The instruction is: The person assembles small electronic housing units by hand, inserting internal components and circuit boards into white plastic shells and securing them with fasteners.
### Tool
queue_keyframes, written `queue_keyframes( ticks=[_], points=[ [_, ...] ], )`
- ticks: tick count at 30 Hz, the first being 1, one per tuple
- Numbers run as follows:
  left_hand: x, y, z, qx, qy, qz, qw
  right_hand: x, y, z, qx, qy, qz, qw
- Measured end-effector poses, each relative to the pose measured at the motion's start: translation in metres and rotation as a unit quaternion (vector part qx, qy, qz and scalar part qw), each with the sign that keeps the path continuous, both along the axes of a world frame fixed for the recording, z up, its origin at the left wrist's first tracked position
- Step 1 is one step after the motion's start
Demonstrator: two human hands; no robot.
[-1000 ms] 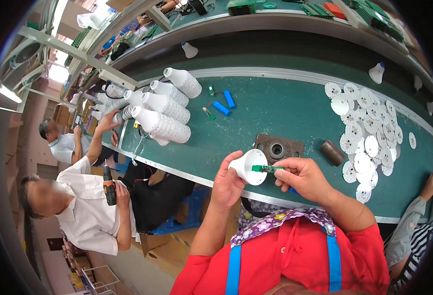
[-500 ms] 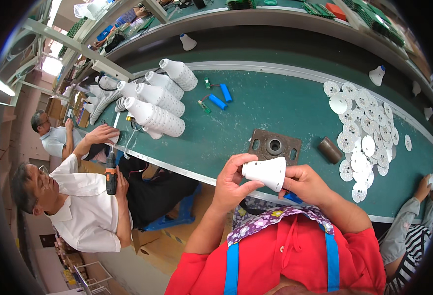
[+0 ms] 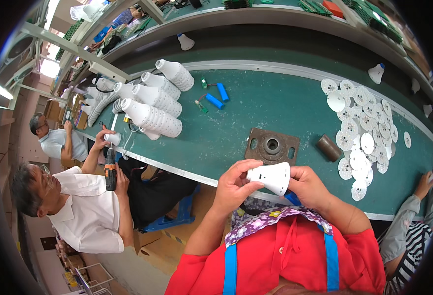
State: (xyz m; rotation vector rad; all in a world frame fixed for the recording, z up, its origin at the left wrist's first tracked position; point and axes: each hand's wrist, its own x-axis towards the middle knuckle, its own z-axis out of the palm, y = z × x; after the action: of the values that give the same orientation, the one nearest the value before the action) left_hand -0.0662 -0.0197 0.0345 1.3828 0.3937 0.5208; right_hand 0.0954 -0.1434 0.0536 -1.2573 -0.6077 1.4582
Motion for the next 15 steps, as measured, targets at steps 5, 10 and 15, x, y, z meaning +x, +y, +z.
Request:
queue_keyframes(
  ticks=[5,10,15],
  points=[
    [-0.0001,-0.0011,0.0038,0.043,0.008,0.009,0.999,-0.003,-0.0024,-0.0007,-0.018,0.091,-0.023,0.995],
    [0.0001,-0.0014,0.0048,0.062,0.011,0.009,0.998,-0.0028,-0.0043,-0.0012,-0.021,0.088,-0.03,0.995],
    [-0.0005,-0.0017,0.0076,0.059,0.012,0.014,0.998,-0.0024,-0.0047,-0.0045,0.008,0.082,-0.02,0.996]
  ],
)
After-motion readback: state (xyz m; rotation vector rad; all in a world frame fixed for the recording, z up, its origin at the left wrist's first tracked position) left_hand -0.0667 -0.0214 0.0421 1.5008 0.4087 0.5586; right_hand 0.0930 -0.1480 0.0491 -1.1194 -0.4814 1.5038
